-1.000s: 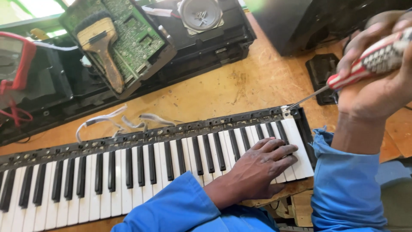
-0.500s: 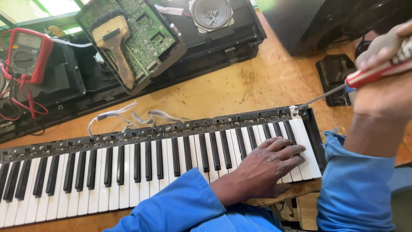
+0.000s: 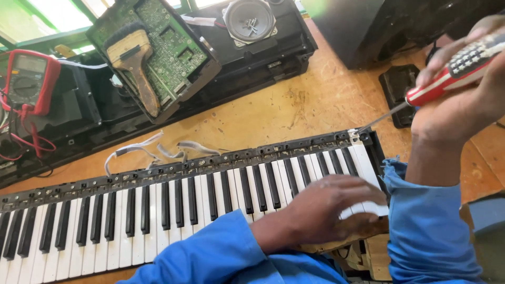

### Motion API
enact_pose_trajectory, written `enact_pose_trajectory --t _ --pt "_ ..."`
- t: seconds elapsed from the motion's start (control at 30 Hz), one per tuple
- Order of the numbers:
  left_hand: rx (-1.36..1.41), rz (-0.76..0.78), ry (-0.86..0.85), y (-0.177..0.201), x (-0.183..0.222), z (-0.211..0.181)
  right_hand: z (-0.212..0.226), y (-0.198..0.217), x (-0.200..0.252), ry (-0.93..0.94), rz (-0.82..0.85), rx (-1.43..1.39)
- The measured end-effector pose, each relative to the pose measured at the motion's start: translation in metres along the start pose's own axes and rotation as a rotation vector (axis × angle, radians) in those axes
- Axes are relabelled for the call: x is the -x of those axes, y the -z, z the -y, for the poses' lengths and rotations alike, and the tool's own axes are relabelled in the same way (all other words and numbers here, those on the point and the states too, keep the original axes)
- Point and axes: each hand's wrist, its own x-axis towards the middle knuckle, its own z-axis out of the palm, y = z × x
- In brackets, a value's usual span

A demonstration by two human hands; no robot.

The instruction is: Disassembling an electronic keyboard by removing screws and internal components for repair

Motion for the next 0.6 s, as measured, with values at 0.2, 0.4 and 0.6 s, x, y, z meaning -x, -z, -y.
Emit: enact_pose_trajectory --t 0.2,0.4,0.6 --pt "-0.088 -0.138 0.18 0.039 -0.054 0.028 0.036 -0.019 -0.013 -0.268 0.07 -0.218" --pt "-0.041 0.008 0.1 0.034 -0.093 0.088 0.044 -0.037 -0.019 -0.205 0.238 -0.293" --pt "-0.222 -0.161 0.118 0.026 -0.098 0.1 0.035 -0.041 -0.019 -0.164 0.048 -0.152"
